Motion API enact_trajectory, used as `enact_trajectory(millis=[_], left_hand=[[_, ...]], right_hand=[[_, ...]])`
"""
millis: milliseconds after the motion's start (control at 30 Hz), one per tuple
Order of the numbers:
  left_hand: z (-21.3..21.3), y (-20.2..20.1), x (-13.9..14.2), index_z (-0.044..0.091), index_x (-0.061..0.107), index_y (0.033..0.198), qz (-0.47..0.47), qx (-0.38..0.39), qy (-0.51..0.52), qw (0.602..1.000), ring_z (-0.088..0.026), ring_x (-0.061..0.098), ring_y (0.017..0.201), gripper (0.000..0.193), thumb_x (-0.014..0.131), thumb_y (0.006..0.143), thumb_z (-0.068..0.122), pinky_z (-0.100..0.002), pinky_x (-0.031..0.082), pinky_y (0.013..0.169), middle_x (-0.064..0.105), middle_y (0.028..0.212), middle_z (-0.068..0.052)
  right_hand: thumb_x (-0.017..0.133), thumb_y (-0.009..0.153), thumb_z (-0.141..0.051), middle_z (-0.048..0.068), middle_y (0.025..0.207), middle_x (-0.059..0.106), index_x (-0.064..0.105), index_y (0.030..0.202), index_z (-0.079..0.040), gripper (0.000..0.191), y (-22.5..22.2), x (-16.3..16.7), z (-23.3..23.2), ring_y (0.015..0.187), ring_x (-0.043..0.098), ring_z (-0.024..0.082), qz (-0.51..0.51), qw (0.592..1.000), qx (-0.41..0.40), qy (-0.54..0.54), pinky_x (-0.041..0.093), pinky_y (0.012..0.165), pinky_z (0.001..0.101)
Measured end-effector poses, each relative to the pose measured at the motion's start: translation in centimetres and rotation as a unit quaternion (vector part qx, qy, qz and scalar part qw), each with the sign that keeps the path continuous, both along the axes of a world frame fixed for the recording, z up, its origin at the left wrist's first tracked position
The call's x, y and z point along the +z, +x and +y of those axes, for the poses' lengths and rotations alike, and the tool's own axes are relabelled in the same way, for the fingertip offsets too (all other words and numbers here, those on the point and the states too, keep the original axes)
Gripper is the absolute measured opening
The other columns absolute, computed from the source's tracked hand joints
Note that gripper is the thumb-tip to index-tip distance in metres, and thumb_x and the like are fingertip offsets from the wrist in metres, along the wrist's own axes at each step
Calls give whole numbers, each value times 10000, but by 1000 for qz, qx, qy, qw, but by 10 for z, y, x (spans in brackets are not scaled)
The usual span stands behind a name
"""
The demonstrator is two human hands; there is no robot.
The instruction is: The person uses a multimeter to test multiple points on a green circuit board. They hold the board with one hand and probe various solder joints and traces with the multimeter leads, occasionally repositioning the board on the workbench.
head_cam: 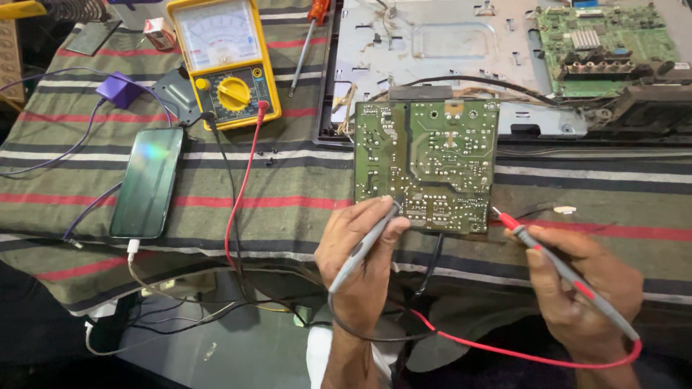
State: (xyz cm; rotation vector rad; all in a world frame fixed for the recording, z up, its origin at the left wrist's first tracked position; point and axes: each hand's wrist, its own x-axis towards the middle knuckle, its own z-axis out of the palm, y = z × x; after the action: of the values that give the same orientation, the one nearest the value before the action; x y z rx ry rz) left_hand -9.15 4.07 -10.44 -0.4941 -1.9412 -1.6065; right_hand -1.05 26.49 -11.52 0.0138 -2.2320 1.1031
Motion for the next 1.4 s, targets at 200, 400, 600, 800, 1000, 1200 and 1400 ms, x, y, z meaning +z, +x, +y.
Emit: enact_trajectory(millis=[200,400,600,800,1000,1200,1400], left_hand=[[9,-3,5,15,740,1084,13,11,-42,999,-252,708,939,272,848,849,99,-332,555,850,763,1031,-102],[12,-4,2,28,746,1089,5,29,-74,997,-235,698,912,256,835,868,124,-346,500,851,770,1032,-90],[16,-6,-3,42,749,1089,-5,24,-78,997,-229,698,906,230,820,882,114,-342,487,845,770,1040,-87],[21,-7,-8,51,748,1082,2,27,-91,996,-229,701,910,209,814,894,116,-341,491,847,769,1046,-84],[24,-8,-10,54,749,1084,1,26,-89,996,-229,699,902,212,814,897,129,-343,499,849,767,1040,-80],[21,-8,-11,66,748,1092,9,30,-99,995,-230,697,917,208,807,909,145,-344,498,857,765,1054,-77],[17,-7,-10,66,750,1091,3,31,-96,995,-225,693,902,205,808,911,146,-342,485,829,768,1057,-76]], right_hand=[[754,925,-20,121,1032,753,706,1164,0,245,0,3,5,806,707,101,-9,999,24,22,540,696,175],[772,903,-7,107,1036,754,708,1131,-11,236,-2,4,8,810,731,110,0,997,27,68,556,696,191],[748,896,21,93,913,767,725,1046,0,153,-4,-1,13,654,639,83,-43,998,-21,42,473,571,195],[666,948,30,117,915,752,696,1039,20,96,-8,0,16,697,648,90,-45,998,3,-43,489,614,183],[633,997,30,141,969,752,643,993,19,15,-16,-1,12,803,728,124,7,999,47,-27,585,736,205],[646,964,39,159,1021,762,651,951,28,18,-15,-2,8,801,730,150,-10,999,26,-22,586,684,221],[663,971,38,144,999,752,660,973,28,11,-17,-2,5,808,745,152,13,999,33,8,595,713,230]])
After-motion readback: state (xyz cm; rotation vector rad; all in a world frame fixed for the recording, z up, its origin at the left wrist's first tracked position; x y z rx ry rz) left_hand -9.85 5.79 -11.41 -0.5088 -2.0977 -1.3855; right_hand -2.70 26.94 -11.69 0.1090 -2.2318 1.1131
